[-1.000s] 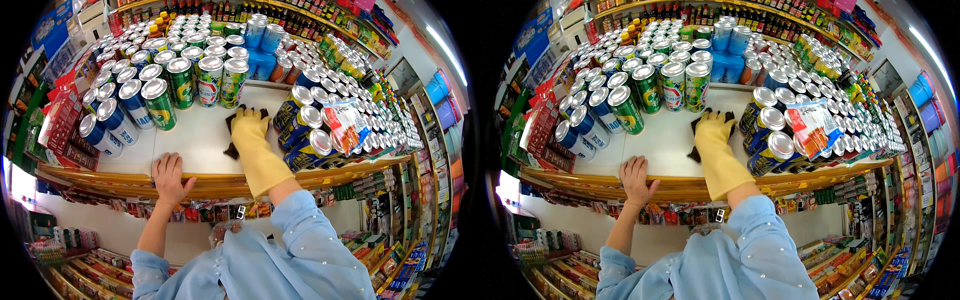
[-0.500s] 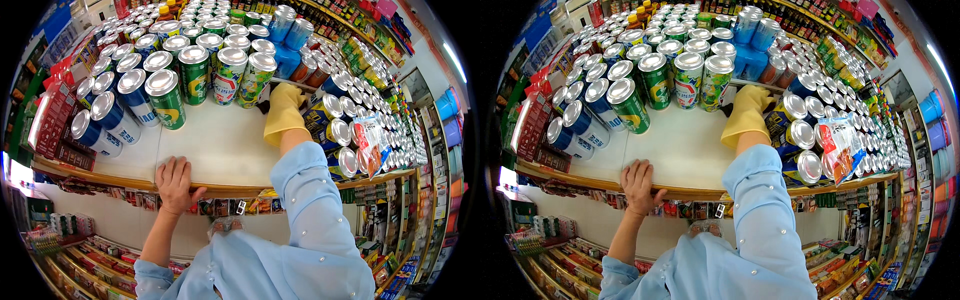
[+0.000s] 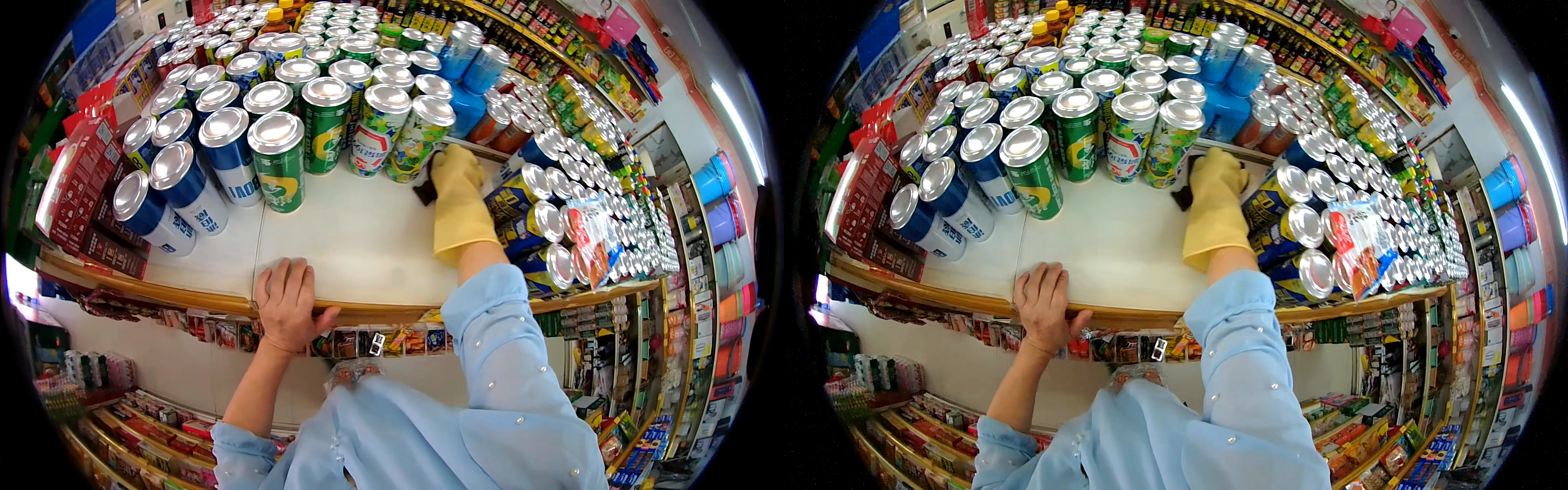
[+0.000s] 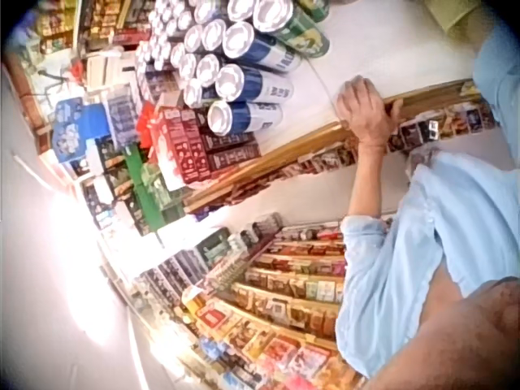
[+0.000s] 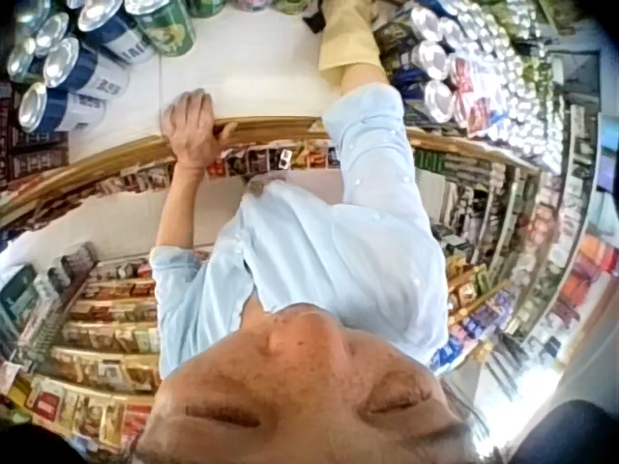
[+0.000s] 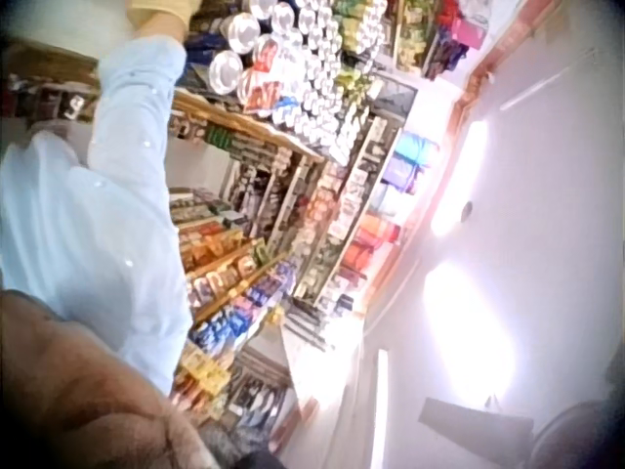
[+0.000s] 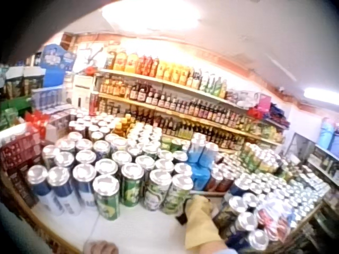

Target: The person puts on yellow rubber gloves and walks through a small store. They wipe a shelf with a dark cloth and rearrange beverage cans on the shelf.

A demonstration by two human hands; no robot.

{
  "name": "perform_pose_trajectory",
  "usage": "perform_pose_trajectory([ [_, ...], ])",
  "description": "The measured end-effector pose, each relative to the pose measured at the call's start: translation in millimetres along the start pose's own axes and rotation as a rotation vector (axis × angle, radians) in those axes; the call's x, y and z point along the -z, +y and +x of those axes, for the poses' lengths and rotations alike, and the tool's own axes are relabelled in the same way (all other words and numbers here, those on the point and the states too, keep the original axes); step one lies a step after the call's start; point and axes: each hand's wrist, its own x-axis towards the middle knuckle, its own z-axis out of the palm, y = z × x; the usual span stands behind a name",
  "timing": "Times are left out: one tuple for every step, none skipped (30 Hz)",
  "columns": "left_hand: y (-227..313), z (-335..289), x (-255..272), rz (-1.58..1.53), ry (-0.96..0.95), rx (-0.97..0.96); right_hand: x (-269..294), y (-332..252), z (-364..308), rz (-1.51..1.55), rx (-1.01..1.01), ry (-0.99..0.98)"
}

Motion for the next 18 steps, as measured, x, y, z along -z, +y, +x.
perform_pose_trajectory([
  [0, -1, 0, 0.006, 0.006, -0.006, 0, -3, -10, -0.029, 0.062, 0.008],
  [-1, -1, -1, 0.011, 0.011, -0.013, 7, -6, -22, -0.065, 0.124, -0.052],
  [-2, -1, 0, 0.013, 0.021, -0.019, 0, -4, -32, -0.021, 0.167, 0.019],
  [-1, -1, 0, 0.012, -0.006, -0.005, -4, -1, -42, -0.001, 0.229, 0.048],
  [-1, 0, 0, 0.007, 0.001, -0.01, -6, 1, -53, 0.02, 0.292, 0.077],
  [-2, 0, 0, 0.002, 0.009, -0.011, -6, -1, -67, 0.028, 0.335, 0.107],
  [-2, 2, 0, -0.005, 0.015, -0.018, -6, 1, -81, 0.037, 0.37, 0.138],
  [-1, 4, 1, -0.003, 0.019, -0.027, -10, 6, -96, 0.112, 0.43, 0.185],
  [-1, 2, 1, 0.005, 0.035, -0.026, -17, 7, -109, 0.181, 0.505, 0.24],
  [-2, 2, -2, 0.005, 0.052, -0.031, -8, 7, -123, 0.175, 0.552, 0.148],
  [-2, 2, -3, 0.005, 0.068, -0.036, 4, 7, -137, 0.17, 0.598, 0.057],
  [-1, 0, -1, 0.014, 0.072, -0.032, 10, 9, -148, 0.155, 0.654, 0.15],
  [-1, 2, -1, 0.015, 0.073, -0.038, 16, 15, -158, 0.136, 0.695, 0.244],
  [0, 3, -1, 0.016, 0.075, -0.043, 22, 19, -167, 0.117, 0.737, 0.339],
  [0, 2, 1, 0.026, 0.077, -0.037, 32, 16, -177, 0.096, 0.692, 0.267],
  [0, 2, 0, 0.028, 0.075, -0.039, 44, 14, -188, 0.073, 0.634, 0.195],
  [0, 2, 0, 0.032, 0.073, -0.039, 49, 12, -194, 0.05, 0.578, 0.122],
  [0, 1, 2, 0.032, 0.071, -0.028, 41, 9, -199, 0.004, 0.559, 0.099],
])
